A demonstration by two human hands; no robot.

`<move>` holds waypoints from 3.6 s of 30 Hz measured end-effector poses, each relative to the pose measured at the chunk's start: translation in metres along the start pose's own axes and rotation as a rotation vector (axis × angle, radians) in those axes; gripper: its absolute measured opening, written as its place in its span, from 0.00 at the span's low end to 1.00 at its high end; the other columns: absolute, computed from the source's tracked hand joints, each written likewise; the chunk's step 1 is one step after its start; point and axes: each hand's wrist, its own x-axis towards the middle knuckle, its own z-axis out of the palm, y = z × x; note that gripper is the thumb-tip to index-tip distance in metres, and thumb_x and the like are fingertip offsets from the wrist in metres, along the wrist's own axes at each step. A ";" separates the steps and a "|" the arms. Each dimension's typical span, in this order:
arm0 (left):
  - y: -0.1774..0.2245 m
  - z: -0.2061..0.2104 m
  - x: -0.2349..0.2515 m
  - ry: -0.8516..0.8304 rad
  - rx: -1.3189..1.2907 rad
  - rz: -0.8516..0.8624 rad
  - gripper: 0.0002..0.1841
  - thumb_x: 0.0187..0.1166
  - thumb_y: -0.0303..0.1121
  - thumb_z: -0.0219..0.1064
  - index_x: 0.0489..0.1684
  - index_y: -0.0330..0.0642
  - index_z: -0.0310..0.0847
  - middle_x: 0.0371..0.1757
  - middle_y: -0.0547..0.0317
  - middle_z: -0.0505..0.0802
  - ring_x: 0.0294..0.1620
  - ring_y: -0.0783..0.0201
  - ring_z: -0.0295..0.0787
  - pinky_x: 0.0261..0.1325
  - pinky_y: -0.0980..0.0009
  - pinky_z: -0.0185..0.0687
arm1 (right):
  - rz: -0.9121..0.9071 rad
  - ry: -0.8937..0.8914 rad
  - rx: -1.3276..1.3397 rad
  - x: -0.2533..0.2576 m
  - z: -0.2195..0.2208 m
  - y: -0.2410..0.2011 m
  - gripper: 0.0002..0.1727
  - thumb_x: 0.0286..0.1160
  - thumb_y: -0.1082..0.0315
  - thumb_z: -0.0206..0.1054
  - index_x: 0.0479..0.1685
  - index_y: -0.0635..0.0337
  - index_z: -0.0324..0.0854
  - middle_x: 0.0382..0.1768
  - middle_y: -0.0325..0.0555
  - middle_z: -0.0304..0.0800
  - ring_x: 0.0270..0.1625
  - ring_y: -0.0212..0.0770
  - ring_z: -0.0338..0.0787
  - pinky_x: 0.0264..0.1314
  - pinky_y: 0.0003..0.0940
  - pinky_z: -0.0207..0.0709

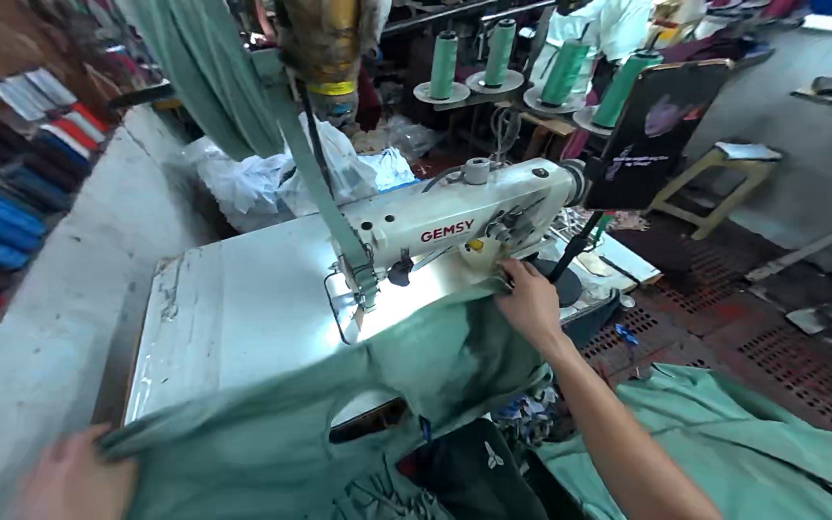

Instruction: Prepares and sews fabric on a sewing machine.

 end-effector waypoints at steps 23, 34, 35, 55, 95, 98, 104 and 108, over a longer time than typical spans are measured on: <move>0.243 0.150 0.003 -0.295 -0.192 0.557 0.29 0.90 0.55 0.46 0.79 0.53 0.79 0.92 0.69 0.68 0.90 0.58 0.63 0.91 0.47 0.47 | 0.027 -0.370 -0.345 -0.020 0.055 -0.087 0.27 0.83 0.65 0.55 0.82 0.55 0.74 0.68 0.60 0.86 0.60 0.67 0.90 0.55 0.69 0.80; 0.241 0.150 0.014 -0.323 -0.182 0.538 0.30 0.85 0.37 0.50 0.90 0.54 0.65 0.93 0.75 0.65 0.93 0.60 0.57 0.91 0.44 0.42 | -0.442 -0.272 -0.301 -0.057 0.134 -0.142 0.29 0.74 0.63 0.63 0.79 0.47 0.81 0.48 0.54 0.95 0.39 0.58 0.95 0.33 0.57 0.83; 0.242 0.150 0.018 -0.340 -0.184 0.522 0.30 0.86 0.38 0.49 0.91 0.56 0.65 0.93 0.76 0.64 0.94 0.61 0.54 0.92 0.44 0.38 | -0.457 -0.260 -0.320 -0.053 0.137 -0.143 0.28 0.74 0.63 0.62 0.78 0.48 0.82 0.48 0.54 0.95 0.40 0.58 0.95 0.35 0.57 0.83; 0.249 0.166 0.053 -0.310 -0.130 0.518 0.28 0.91 0.42 0.46 0.90 0.52 0.66 0.93 0.68 0.66 0.96 0.59 0.46 0.94 0.39 0.29 | -0.523 -0.295 -0.195 -0.042 0.132 -0.132 0.25 0.70 0.67 0.62 0.69 0.47 0.88 0.54 0.47 0.95 0.55 0.52 0.94 0.50 0.55 0.87; 0.249 0.161 0.047 -0.201 -0.189 0.466 0.31 0.70 0.41 0.71 0.79 0.62 0.78 0.82 0.58 0.77 0.79 0.50 0.71 0.76 0.42 0.63 | -0.489 -0.169 -0.236 -0.040 0.140 -0.134 0.19 0.70 0.63 0.65 0.59 0.48 0.92 0.53 0.61 0.91 0.51 0.61 0.93 0.39 0.55 0.85; 0.247 0.150 0.020 -0.269 -0.142 0.484 0.22 0.83 0.46 0.57 0.76 0.63 0.81 0.86 0.57 0.73 0.84 0.47 0.69 0.82 0.39 0.56 | -0.617 -0.102 -0.196 -0.037 0.146 -0.118 0.21 0.66 0.64 0.67 0.61 0.47 0.92 0.51 0.60 0.92 0.48 0.59 0.93 0.38 0.54 0.85; 0.253 0.135 0.011 -0.354 -0.119 0.487 0.22 0.91 0.49 0.45 0.69 0.61 0.84 0.89 0.55 0.70 0.88 0.44 0.62 0.83 0.35 0.50 | -0.700 -0.341 -0.066 0.008 0.134 -0.105 0.16 0.71 0.58 0.67 0.54 0.46 0.94 0.60 0.58 0.92 0.63 0.60 0.90 0.64 0.63 0.81; 0.254 0.138 0.012 -0.305 -0.134 0.475 0.22 0.89 0.49 0.48 0.72 0.63 0.84 0.87 0.53 0.74 0.87 0.42 0.65 0.82 0.33 0.52 | -0.505 -0.428 -0.069 -0.016 0.103 -0.118 0.18 0.72 0.59 0.70 0.62 0.40 0.92 0.72 0.53 0.86 0.66 0.58 0.89 0.61 0.62 0.84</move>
